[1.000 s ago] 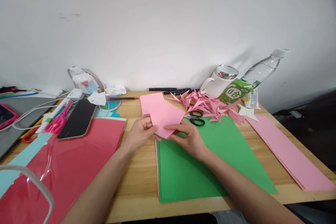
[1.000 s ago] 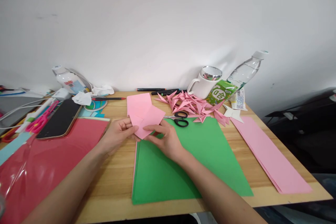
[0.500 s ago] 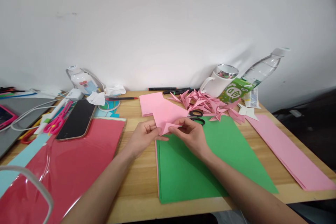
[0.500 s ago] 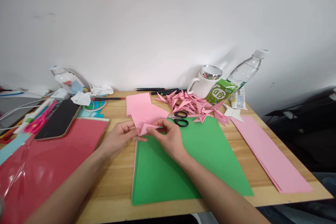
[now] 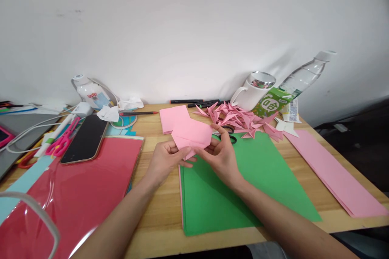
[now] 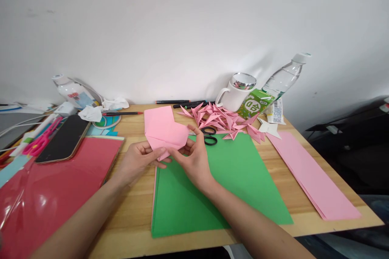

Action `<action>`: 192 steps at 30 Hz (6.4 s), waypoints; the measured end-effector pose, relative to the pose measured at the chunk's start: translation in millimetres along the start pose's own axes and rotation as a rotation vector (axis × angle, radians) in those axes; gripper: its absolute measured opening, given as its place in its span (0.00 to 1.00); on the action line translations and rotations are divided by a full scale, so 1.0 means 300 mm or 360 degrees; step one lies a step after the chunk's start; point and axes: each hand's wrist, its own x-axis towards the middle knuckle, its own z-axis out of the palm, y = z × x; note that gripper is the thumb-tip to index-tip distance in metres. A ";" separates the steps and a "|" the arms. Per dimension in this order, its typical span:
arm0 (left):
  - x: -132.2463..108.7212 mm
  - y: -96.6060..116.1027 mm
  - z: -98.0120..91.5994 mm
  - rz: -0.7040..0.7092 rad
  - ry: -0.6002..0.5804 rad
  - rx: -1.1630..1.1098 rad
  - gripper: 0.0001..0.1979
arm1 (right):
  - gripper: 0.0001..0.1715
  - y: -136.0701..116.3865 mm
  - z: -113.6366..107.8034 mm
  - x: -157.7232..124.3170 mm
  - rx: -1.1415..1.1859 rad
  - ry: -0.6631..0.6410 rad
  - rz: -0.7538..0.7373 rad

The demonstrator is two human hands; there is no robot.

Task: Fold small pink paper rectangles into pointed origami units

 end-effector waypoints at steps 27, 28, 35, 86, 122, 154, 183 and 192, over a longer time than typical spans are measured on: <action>0.003 -0.022 0.012 0.0108 0.0064 0.0038 0.12 | 0.26 0.003 -0.006 0.011 -0.0001 -0.0059 0.0212; 0.002 -0.020 0.013 0.0105 0.0054 0.0028 0.11 | 0.26 0.001 -0.006 0.011 0.0002 -0.0060 0.0215; 0.004 -0.032 0.013 0.0046 0.0023 -0.0073 0.13 | 0.26 -0.002 -0.008 0.010 0.0092 -0.0073 0.0289; 0.001 -0.032 0.021 -0.0010 -0.0119 -0.0038 0.15 | 0.24 0.004 -0.006 0.006 0.0040 -0.0036 0.0265; 0.004 0.010 -0.029 0.0113 -0.0121 0.0323 0.10 | 0.32 -0.022 -0.056 0.041 -0.0102 -0.0350 0.0419; 0.001 0.010 -0.017 -0.0009 -0.0119 0.0337 0.10 | 0.20 -0.026 -0.053 0.040 -0.0165 -0.0454 0.0393; -0.005 0.009 0.003 -0.0058 -0.0181 -0.0051 0.16 | 0.22 -0.032 -0.068 0.055 -0.0406 -0.0065 0.0248; 0.007 -0.012 -0.017 -0.0026 -0.0259 -0.0027 0.19 | 0.21 -0.022 -0.060 0.046 -0.0366 -0.0119 0.0296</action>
